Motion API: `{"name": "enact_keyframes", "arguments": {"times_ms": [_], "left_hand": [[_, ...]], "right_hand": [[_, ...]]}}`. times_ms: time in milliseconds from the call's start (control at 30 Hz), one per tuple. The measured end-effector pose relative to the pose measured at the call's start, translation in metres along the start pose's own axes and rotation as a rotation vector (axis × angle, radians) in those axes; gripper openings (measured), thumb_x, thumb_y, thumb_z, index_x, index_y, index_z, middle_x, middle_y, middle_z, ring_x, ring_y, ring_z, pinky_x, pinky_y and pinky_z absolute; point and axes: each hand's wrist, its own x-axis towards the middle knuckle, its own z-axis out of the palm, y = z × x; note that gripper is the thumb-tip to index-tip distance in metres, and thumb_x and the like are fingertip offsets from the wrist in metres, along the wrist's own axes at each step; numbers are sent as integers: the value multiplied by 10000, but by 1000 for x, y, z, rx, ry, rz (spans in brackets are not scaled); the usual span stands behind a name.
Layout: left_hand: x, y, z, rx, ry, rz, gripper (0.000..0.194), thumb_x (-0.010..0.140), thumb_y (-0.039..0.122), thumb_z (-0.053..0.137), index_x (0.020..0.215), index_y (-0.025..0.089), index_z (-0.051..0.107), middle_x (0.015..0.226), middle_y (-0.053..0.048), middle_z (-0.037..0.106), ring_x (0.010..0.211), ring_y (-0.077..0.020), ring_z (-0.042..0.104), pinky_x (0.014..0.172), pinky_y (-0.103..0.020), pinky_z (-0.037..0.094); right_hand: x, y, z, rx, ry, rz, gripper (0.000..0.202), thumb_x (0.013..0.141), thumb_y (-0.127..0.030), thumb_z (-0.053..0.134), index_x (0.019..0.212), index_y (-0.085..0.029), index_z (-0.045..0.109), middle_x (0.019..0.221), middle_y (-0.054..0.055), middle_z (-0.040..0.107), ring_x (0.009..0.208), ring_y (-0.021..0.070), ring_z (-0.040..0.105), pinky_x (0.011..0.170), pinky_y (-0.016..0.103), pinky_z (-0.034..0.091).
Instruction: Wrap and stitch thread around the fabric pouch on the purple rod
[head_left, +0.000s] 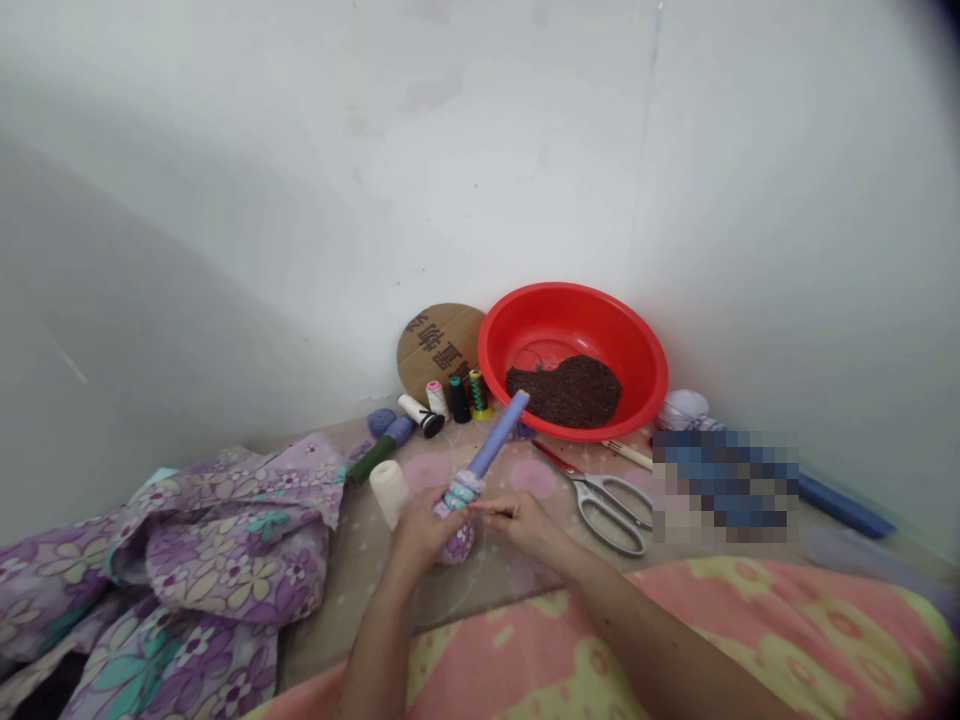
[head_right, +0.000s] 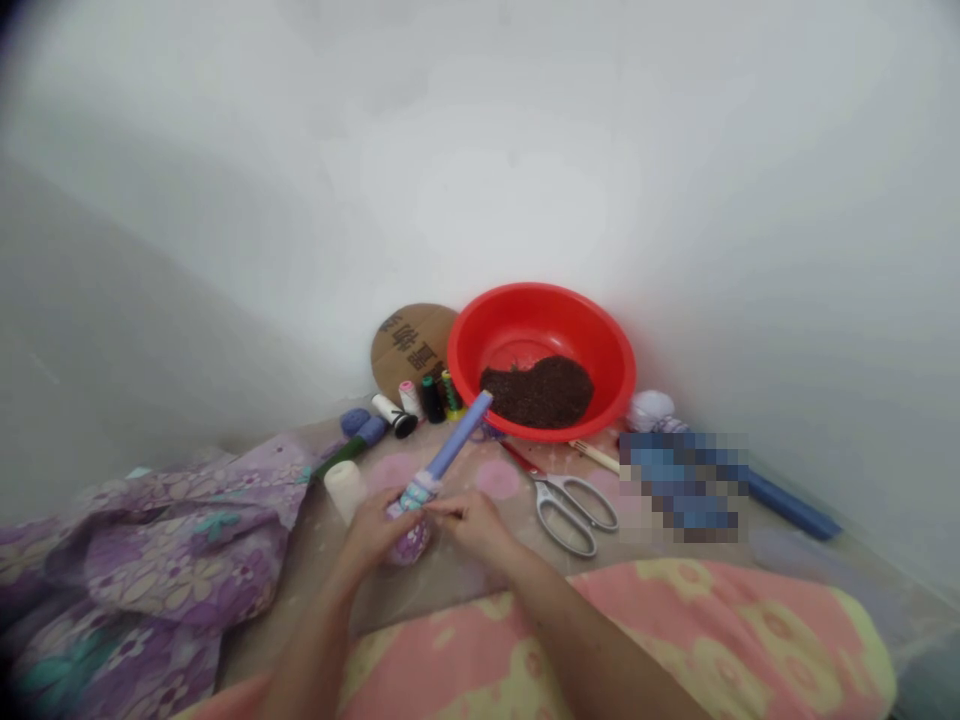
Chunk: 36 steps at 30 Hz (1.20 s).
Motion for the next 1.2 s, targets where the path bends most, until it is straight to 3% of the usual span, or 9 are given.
{"name": "enact_keyframes", "arguments": {"times_ms": [400, 567, 833, 1000, 1200], "left_hand": [[0, -4, 1, 29, 8, 25, 358, 672, 348, 550, 967, 161, 630, 928, -70, 644, 846, -217, 564, 778, -322, 408], [-1, -2, 0, 3, 13, 25, 341, 678, 346, 543, 945, 157, 640, 903, -72, 651, 823, -212, 573, 768, -317, 414], [0, -4, 1, -3, 27, 60, 326, 681, 344, 543, 928, 155, 641, 891, -71, 656, 814, -206, 580, 747, -300, 420], [-1, -3, 3, -1, 30, 58, 329, 675, 343, 553, 943, 174, 641, 911, -70, 655, 834, -212, 576, 773, -313, 415], [-2, 0, 2, 29, 14, 19, 364, 673, 355, 544, 975, 173, 632, 955, -79, 647, 872, -228, 570, 790, -321, 410]], "right_hand": [[-2, -8, 4, -10, 41, 15, 265, 704, -218, 538, 925, -205, 684, 923, 25, 684, 815, 227, 624, 748, 353, 467], [1, 4, 10, 11, 90, 55, 264, 706, -252, 532, 917, -208, 685, 891, 26, 692, 793, 209, 619, 736, 349, 464], [2, 11, 17, 12, 169, -6, 241, 705, -225, 517, 880, -188, 679, 854, 44, 683, 776, 190, 600, 733, 321, 448], [4, 12, 16, -77, 207, -8, 170, 704, -221, 524, 782, -169, 666, 699, 21, 644, 629, 148, 548, 604, 253, 415], [6, 12, 17, -46, 199, 5, 117, 689, -195, 521, 654, -157, 625, 587, -15, 565, 567, 115, 480, 558, 217, 371]]}}
